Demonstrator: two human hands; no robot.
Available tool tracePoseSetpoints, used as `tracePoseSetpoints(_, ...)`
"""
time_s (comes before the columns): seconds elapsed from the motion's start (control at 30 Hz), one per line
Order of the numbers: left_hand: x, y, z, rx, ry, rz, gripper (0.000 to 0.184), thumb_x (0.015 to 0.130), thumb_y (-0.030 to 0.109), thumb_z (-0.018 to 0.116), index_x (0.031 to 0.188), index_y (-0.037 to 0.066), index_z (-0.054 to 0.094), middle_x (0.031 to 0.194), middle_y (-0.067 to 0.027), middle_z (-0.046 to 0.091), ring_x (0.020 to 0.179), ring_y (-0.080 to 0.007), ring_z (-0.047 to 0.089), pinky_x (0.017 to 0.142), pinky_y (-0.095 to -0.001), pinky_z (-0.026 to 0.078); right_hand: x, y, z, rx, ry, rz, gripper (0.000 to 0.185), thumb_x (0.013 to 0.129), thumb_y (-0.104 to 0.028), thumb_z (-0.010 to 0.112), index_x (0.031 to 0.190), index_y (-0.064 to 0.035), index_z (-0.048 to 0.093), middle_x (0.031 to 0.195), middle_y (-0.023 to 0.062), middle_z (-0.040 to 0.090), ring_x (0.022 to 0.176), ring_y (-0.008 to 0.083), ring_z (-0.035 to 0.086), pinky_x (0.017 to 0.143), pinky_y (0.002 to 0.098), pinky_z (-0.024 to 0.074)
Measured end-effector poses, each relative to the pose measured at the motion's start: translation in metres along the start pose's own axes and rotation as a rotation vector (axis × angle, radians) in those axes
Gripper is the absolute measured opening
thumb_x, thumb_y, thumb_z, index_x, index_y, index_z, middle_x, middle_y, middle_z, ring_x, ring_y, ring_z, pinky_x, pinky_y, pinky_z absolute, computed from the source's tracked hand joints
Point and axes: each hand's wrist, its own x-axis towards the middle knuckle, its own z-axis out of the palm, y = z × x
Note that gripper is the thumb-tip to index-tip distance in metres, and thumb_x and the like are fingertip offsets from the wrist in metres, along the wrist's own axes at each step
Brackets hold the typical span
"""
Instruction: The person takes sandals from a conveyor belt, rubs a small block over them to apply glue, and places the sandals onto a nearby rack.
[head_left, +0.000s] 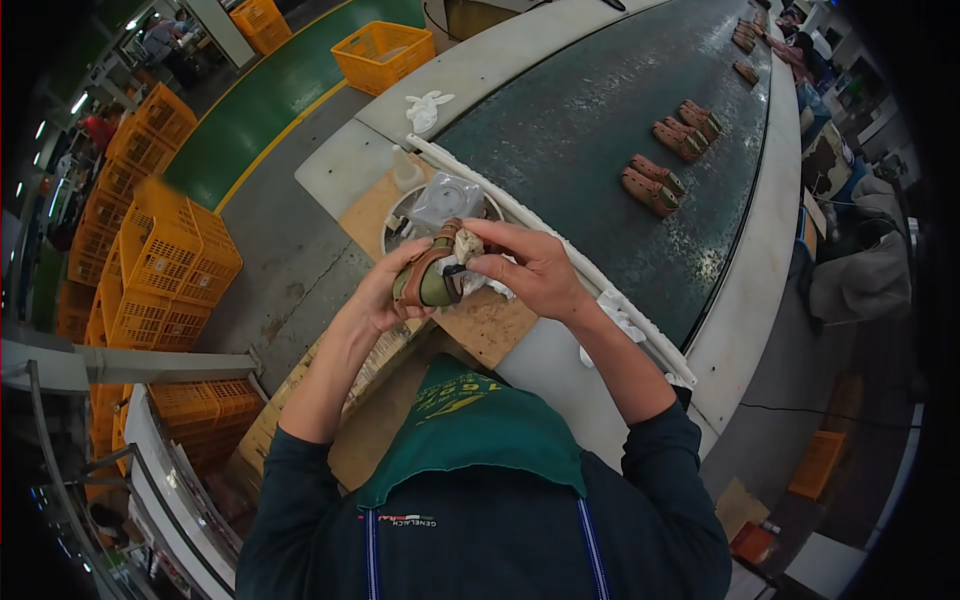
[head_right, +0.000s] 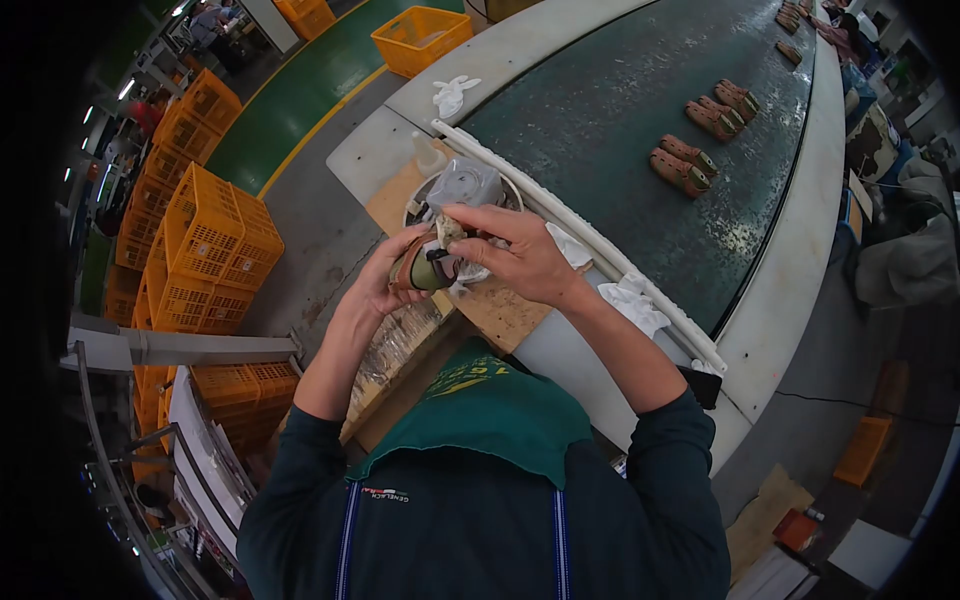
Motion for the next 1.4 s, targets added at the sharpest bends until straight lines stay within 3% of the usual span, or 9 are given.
tracePoseSetpoints(0.33,-0.007,0.012,0.009,-0.158,0.032,0.048,0.046,0.085,0.044,0.051,0.104,0.002,0.056,0.074,-0.0127,0.064,0.049,-0.0187,0.061,0.036,-0.0254,0.050,-0.020,0.014,-0.011,-0.119,0.073,-0.072,0.039,0.081,-0.002,0.062,0.119,0.0027,0.053,0.103,0.0081,0.061,0.094,0.0129,0.056,0.079,0.0248,0.0462)
tracePoseSetpoints(0.43,-0.032,0.003,0.010,-0.168,0.108,0.231,0.049,0.084,0.043,0.056,0.110,0.002,0.054,0.089,-0.0116,0.064,0.066,-0.0191,0.065,0.053,-0.0328,0.056,-0.010,0.015,-0.006,0.043,0.302,0.101,0.039,0.083,0.000,0.060,0.121,0.0016,0.052,0.106,0.0066,0.059,0.093,0.0104,0.055,0.079,0.0230,0.0453)
tracePoseSetpoints(0.57,-0.054,-0.067,-0.055,-0.395,0.166,0.384,0.046,0.083,0.030,0.062,0.120,0.008,0.047,0.108,-0.0076,0.060,0.093,-0.0210,0.061,0.078,-0.0443,0.051,0.009,0.043,0.025,0.214,0.163,0.174,0.042,0.084,0.001,0.057,0.125,0.0033,0.047,0.107,0.0071,0.058,0.093,0.0106,0.055,0.078,0.0230,0.0452)
tracePoseSetpoints(0.77,-0.120,-0.228,-0.167,-0.741,0.500,0.589,0.041,0.080,0.030,0.066,0.113,0.013,0.050,0.105,-0.0045,0.060,0.091,-0.0197,0.060,0.074,-0.0421,0.049,-0.009,0.092,0.098,0.140,-0.096,0.424,0.042,0.087,-0.005,0.055,0.127,0.0009,0.045,0.099,0.0025,0.057,0.084,0.0077,0.053,0.069,0.0210,0.0441)
tracePoseSetpoints(1.1,-0.424,-0.412,-0.334,-1.044,1.815,0.654,0.078,0.062,0.026,0.078,0.125,0.012,0.034,0.115,-0.0119,0.046,0.102,-0.0284,0.048,0.074,-0.0489,0.047,-0.045,0.123,0.181,-0.050,-0.217,0.623,0.040,0.087,-0.008,0.057,0.126,-0.0023,0.048,0.092,-0.0001,0.056,0.079,0.0068,0.053,0.066,0.0203,0.0435)
tracePoseSetpoints(1.17,-0.535,-0.416,-0.360,-0.923,1.988,0.677,0.081,0.062,0.023,0.078,0.128,0.009,0.032,0.113,-0.0119,0.048,0.084,-0.0273,0.053,0.064,-0.0450,0.048,-0.047,0.121,0.201,-0.073,-0.221,0.647,0.040,0.087,-0.008,0.057,0.126,-0.0023,0.049,0.092,-0.0004,0.056,0.079,0.0067,0.052,0.066,0.0201,0.0432)
tracePoseSetpoints(1.27,-0.616,-0.407,-0.375,-0.871,2.172,0.881,0.064,0.069,0.016,0.071,0.123,0.007,0.039,0.098,-0.0103,0.054,0.071,-0.0217,0.053,0.057,-0.0365,0.046,-0.048,0.122,0.226,-0.109,-0.289,0.605,0.040,0.086,-0.008,0.058,0.125,-0.0020,0.050,0.089,-0.0011,0.055,0.078,0.0065,0.052,0.066,0.0196,0.0427)
tracePoseSetpoints(1.33,-0.614,-0.403,-0.376,-0.673,2.505,0.744,0.043,0.074,0.010,0.063,0.113,0.004,0.048,0.080,-0.0075,0.056,0.057,-0.0174,0.050,0.050,-0.0305,0.041,-0.049,0.115,0.238,-0.109,-0.270,0.585,0.040,0.086,-0.008,0.058,0.124,-0.0017,0.050,0.088,-0.0009,0.056,0.077,0.0061,0.052,0.065,0.0189,0.0426)
tracePoseSetpoints(1.4,-0.555,-0.437,-0.392,-0.611,2.361,0.531,0.033,0.074,0.007,0.060,0.106,0.003,0.052,0.070,-0.0048,0.053,0.051,-0.0153,0.046,0.045,-0.0301,0.037,-0.055,0.104,0.241,-0.131,-0.250,0.599,0.040,0.086,-0.008,0.058,0.124,-0.0017,0.050,0.089,-0.0005,0.056,0.077,0.0063,0.052,0.065,0.0192,0.0430)
